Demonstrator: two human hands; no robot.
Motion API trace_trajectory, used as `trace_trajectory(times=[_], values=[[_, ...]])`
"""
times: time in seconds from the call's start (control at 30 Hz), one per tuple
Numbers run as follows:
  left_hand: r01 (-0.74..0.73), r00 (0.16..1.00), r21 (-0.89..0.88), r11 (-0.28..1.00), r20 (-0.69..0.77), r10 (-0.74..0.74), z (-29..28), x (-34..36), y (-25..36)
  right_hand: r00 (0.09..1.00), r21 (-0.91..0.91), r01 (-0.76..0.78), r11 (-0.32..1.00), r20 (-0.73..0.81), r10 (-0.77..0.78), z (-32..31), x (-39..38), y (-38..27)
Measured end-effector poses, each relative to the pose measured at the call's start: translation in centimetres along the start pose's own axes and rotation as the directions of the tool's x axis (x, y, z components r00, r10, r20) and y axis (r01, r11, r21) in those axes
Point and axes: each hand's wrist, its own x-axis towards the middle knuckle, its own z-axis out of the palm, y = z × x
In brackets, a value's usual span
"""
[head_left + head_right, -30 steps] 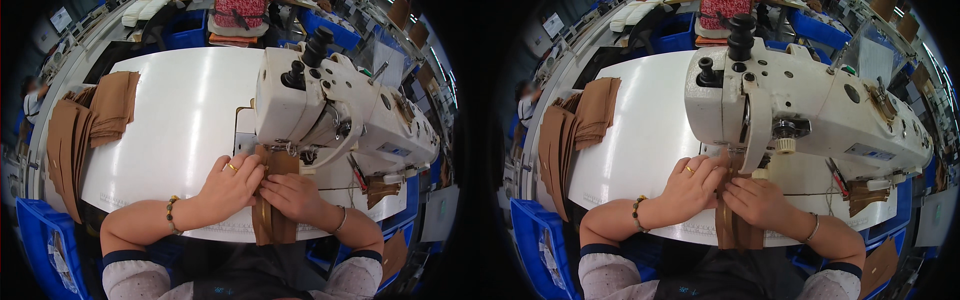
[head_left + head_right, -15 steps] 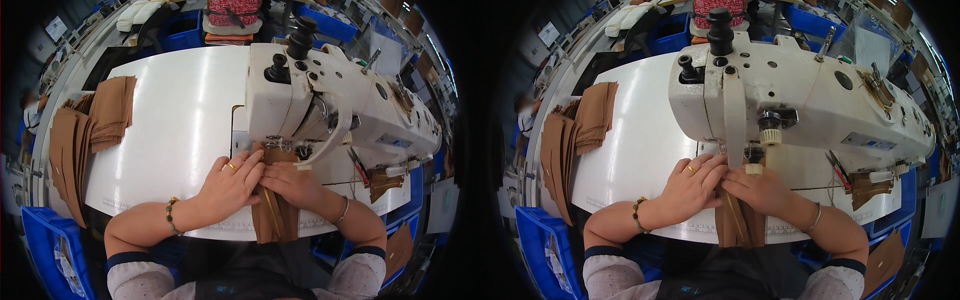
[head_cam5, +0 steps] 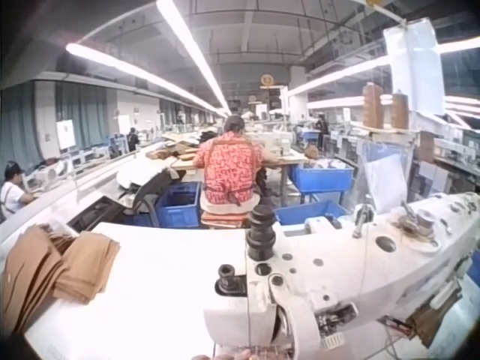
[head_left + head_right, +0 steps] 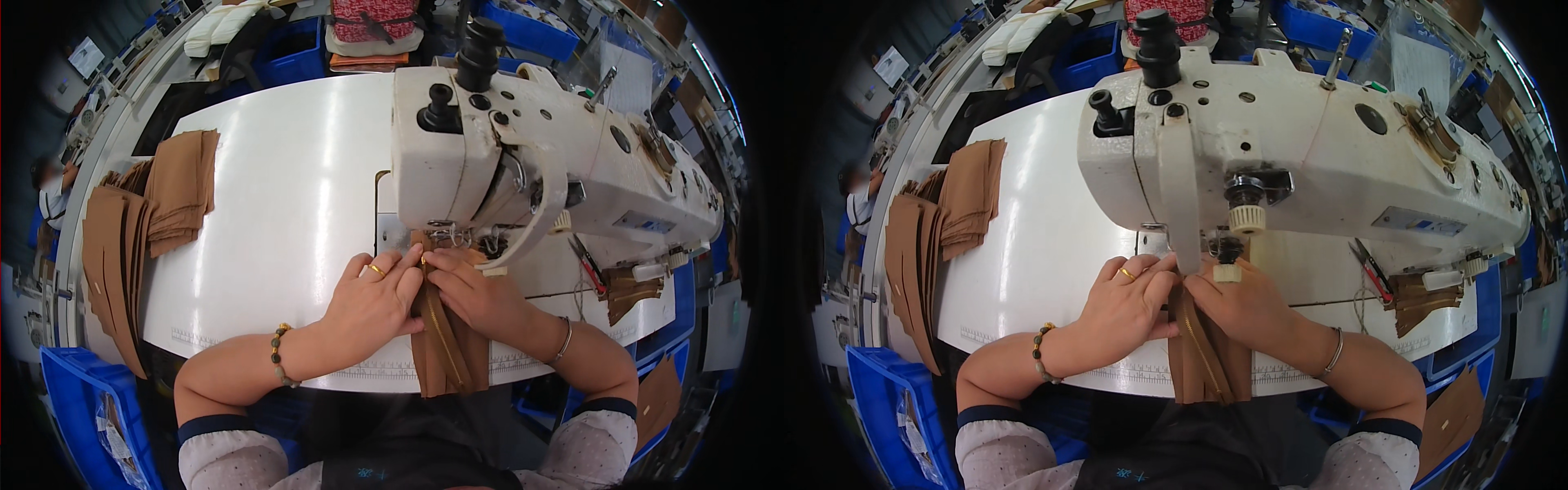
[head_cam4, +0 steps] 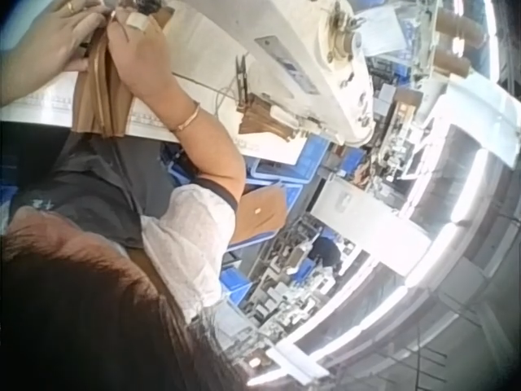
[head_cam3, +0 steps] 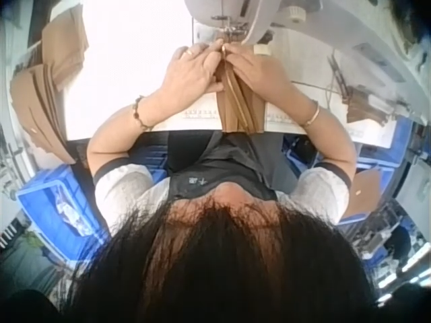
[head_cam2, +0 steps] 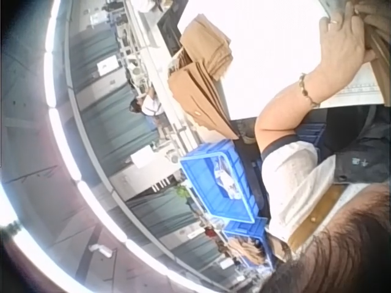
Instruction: Using an industrial sewing machine to assemble leather bag components, including sewing zippers and aligning edges.
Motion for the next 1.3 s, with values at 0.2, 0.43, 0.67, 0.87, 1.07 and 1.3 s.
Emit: trace_trajectory(times=[0.2,0.43,0.67,0.87,1.07,1.3], values=[[0.002,1.000,0.004,1.000,0.020,-0.003,0.0,0.1,0.0,0.999,0.018,0.038,0.999,-0.036,-0.037,-0.1,0.0,0.2],[-0.003,1.000,0.006,1.000,0.024,0.003,-0.2,0.1,0.0,0.999,-0.004,0.035,0.999,-0.012,-0.035,-0.6,-0.1,-0.2],[-0.037,0.999,0.051,0.998,0.016,0.036,-0.1,-0.4,-0.1,0.999,-0.022,0.009,1.000,0.035,-0.008,-0.9,-0.6,-0.8],[0.000,1.000,0.015,1.000,0.013,0.000,0.3,-0.4,0.1,1.000,-0.080,-0.017,0.997,-0.014,0.016,-0.6,-0.6,-0.9],[-0.039,0.999,0.027,0.999,0.034,0.038,0.2,-0.7,0.6,1.000,-0.215,0.012,0.976,-0.025,-0.018,-0.4,-1.0,-1.4],[-0.053,0.998,0.056,0.997,0.042,0.051,0.3,-0.5,0.2,0.998,-0.145,-0.022,0.989,0.058,0.031,-0.7,-1.1,-1.5]])
